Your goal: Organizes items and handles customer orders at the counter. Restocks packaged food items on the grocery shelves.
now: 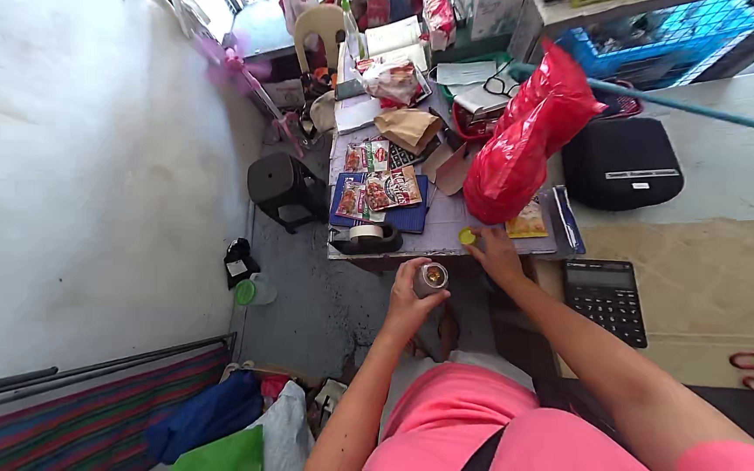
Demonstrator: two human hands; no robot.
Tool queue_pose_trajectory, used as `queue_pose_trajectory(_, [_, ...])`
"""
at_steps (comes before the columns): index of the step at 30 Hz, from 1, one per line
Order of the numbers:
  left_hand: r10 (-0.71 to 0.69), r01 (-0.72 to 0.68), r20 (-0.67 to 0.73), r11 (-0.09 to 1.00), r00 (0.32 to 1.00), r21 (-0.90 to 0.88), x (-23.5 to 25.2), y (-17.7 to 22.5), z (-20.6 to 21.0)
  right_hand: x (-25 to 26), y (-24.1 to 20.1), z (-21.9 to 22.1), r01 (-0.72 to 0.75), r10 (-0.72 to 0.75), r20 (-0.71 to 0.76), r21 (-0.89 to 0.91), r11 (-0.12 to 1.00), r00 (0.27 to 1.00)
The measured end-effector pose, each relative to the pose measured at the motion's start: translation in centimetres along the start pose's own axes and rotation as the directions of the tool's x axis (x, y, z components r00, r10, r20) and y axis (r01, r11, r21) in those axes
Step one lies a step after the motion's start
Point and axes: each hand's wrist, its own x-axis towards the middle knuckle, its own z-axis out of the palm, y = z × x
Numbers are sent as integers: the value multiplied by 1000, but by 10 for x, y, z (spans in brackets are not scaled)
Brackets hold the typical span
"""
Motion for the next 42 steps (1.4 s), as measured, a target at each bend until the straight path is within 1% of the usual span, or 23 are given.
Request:
queue_pose_trajectory(2, [-52, 53, -14, 998, 999, 43, 13, -5, 3, 4, 6, 7, 10, -11, -13, -16, 1000, 1000])
queue_pose_trajectory(4, [-99, 97, 9, 987, 995, 124, 30, -9, 7, 5, 11, 9, 1, -1, -24, -6, 1000, 1000])
queue_pose_trajectory(5, [-104, 98, 28, 981, 994, 168, 39, -13, 9, 4, 12, 8, -13, 13, -22, 10, 1000, 1000])
queue_pose_trajectory(10, [-81, 37, 103, 928, 991, 372, 87, -23, 25, 5, 20, 8, -25, 26, -15, 66, 998, 1000])
queue_pose_trajectory(13, [-25, -67, 166, 845, 986, 530, 112, -26, 34, 6, 24, 10, -20, 22, -25, 82, 996, 999])
queue_pose_trajectory(15, [-13, -120, 221, 806, 975, 580, 125, -26, 39, 6, 25, 10, -21, 23, -26, 99, 995, 999])
queue_pose_trajectory(19, [-9, -203, 317, 750, 948, 629, 139, -30, 49, 7, 29, 11, 2, 4, -52, 124, 992, 999])
queue_pose_trajectory(26, [-12, -246, 344, 675, 939, 696, 146, -29, 59, 9, 25, 14, -33, 38, -39, 137, 990, 999])
queue_pose_trajectory(28, [16, -296, 375, 645, 927, 704, 149, -25, 62, 9, 24, 14, -37, 44, -51, 139, 990, 998])
queue_pose_trajectory(31, [104, -396, 414, 566, 904, 723, 151, -26, 65, 7, 25, 15, -44, 53, -58, 145, 988, 997])
queue_pose_trajectory(34, [131, -441, 438, 500, 889, 745, 154, -22, 68, 8, 24, 14, -52, 60, -51, 149, 988, 997])
queue_pose_trajectory(37, [140, -469, 462, 472, 876, 746, 156, -19, 71, 7, 26, 17, -46, 58, -71, 150, 988, 996])
queue_pose_trajectory(42, [136, -458, 451, 473, 882, 753, 159, -21, 74, 6, 28, 18, -36, 49, -86, 148, 988, 995])
